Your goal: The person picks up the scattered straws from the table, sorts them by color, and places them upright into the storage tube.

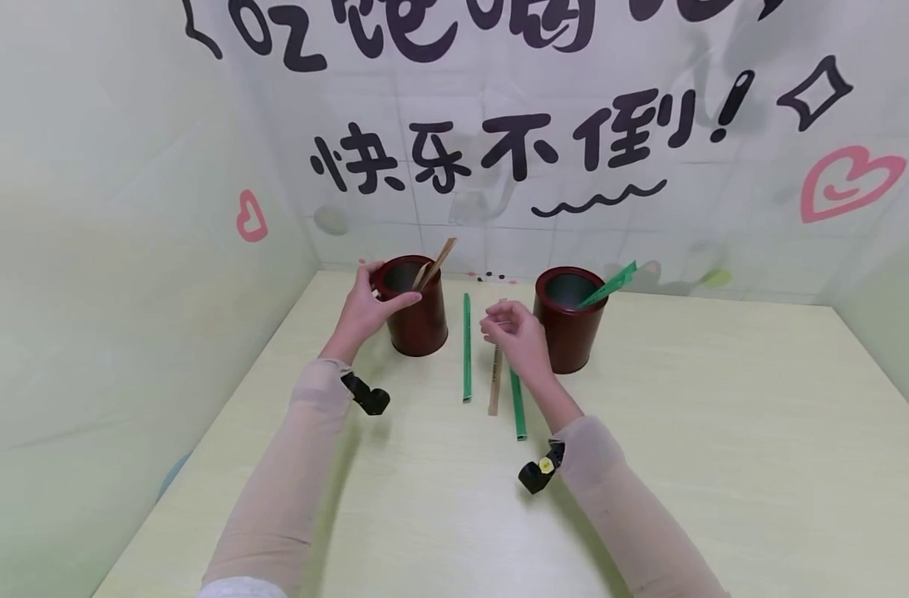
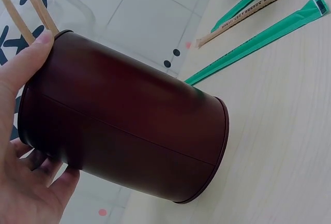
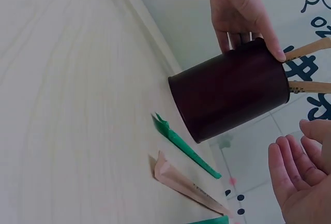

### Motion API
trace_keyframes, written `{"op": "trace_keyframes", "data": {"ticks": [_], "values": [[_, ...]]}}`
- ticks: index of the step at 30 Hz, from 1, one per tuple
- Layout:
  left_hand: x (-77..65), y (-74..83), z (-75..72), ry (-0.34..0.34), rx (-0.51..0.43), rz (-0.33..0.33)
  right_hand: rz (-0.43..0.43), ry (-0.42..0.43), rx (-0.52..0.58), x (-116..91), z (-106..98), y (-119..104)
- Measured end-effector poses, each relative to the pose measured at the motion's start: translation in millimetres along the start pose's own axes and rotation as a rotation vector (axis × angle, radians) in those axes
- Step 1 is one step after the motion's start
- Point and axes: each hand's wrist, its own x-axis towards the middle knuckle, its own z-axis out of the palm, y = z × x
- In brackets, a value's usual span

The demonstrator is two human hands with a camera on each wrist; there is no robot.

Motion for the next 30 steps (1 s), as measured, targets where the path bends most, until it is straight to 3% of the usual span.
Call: {"op": "trace_keyframes", "data": {"ticks": [8,21,30], "values": [[-1.1,0.3,-0.2,-0.003,0.004,0.002,0.108,-0.042,-0.157,-7,-6,14],[-0.2,2.0,0.2,-0.004,-0.001,-0.006,0.361,-0.142,-0.252,-6,-16,23],[-0.5,2.6,-0.2,-0.006,0.002,-0.010,0.358,-0.230,-0.518,4,-15,19]]}}
